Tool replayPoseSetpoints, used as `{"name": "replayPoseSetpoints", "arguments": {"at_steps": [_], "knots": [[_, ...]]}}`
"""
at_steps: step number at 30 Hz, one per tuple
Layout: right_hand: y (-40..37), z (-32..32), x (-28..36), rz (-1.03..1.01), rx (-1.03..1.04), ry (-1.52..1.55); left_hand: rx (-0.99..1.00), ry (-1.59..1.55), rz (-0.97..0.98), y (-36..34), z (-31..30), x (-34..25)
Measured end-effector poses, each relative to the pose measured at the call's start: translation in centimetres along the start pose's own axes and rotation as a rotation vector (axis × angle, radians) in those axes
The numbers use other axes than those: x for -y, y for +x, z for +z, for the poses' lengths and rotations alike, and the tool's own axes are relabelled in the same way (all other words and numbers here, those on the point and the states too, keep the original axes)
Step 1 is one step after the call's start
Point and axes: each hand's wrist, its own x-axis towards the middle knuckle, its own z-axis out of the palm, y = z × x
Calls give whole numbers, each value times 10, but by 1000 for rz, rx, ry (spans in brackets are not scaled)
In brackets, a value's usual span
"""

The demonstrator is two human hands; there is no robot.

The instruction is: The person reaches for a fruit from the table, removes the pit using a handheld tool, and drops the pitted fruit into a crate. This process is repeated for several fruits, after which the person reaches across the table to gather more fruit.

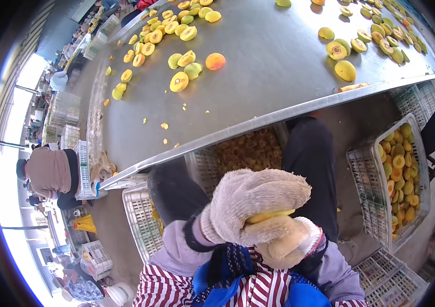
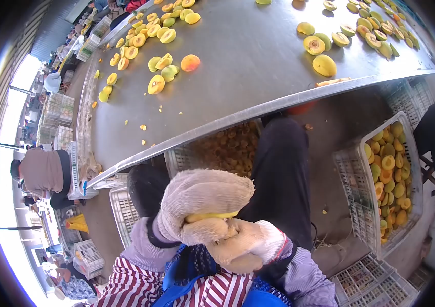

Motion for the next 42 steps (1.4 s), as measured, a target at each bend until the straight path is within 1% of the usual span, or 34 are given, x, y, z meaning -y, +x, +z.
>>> {"name": "replayPoseSetpoints", "arguments": {"at_steps": [2,3,5,7,8,9,10,11,12,14,15,16,17,18,19,20,21,22,23,24,25,26,27,28,29,30,31,32,36,37,38,39,41,42], "knots": [[-2,3,4,52,-44,21,-170,-566,-121,-7,17,1],[-2,1,4,58,-47,22,-213,-892,-448,-10,23,-11],[-1,-4,8,137,129,265,-324,-1152,-583,-2,25,-8],[4,4,19,174,79,218,-427,-1161,-770,-4,19,1],[8,10,25,201,34,176,-516,-1147,-770,-5,19,3],[11,16,29,230,-9,133,-528,-1137,-759,-8,15,5],[5,18,34,214,-181,-242,-569,-970,-675,-15,9,6],[8,27,29,96,-359,-339,-604,-802,-589,-23,2,8],[7,24,29,54,-352,-355,-639,-686,-509,-35,-10,10],[8,23,34,9,-340,-380,-803,-362,-412,-65,-36,6],[9,27,37,32,-410,-433,-888,-224,-418,-83,-54,7],[11,30,40,53,-479,-487,-995,26,-471,-106,-70,12],[14,34,43,51,-470,-498,-975,382,-635,-127,-90,11],[18,39,46,81,-502,-566,-856,543,-836,-156,-114,22],[23,42,50,111,-535,-635,-870,551,-828,-160,-121,13],[28,38,54,165,-518,-734,-479,961,-953,-159,-127,1],[32,41,59,162,-510,-752,-44,1339,-1043,-161,-134,-7],[35,48,66,191,-536,-849,-153,1301,-956,-163,-142,-3],[39,55,74,223,-565,-945,-168,1302,-953,-163,-149,-2],[43,60,84,253,-538,-1035,-238,1048,-927,-144,-157,-10],[48,62,91,252,-537,-1053,-304,796,-888,-126,-165,-14],[54,62,98,256,-565,-1157,-239,826,-774,-112,-172,-11],[61,61,106,255,-593,-1259,-255,832,-765,-94,-176,-6],[65,56,116,269,-555,-1197,-162,847,-713,-74,-178,0],[68,49,122,260,-556,-1212,-69,862,-658,-53,-182,6],[69,39,123,254,-585,-1093,-81,867,-648,-36,-187,19],[70,32,124,250,-610,-969,-32,831,-664,-22,-193,40],[71,30,125,226,-515,-905,18,793,-682,-10,-199,62],[72,30,137,278,-530,-850,-27,798,-730,32,-229,164],[74,32,139,275,-547,-849,-82,814,-809,41,-237,193],[75,23,145,299,-528,-856,-139,829,-889,53,-244,204],[75,16,147,328,-507,-861,-142,829,-886,59,-247,211],[75,23,150,339,-500,-848,-256,742,-1015,84,-245,213],[75,16,151,320,-475,-826,-264,739,-1013,95,-243,226]]}}
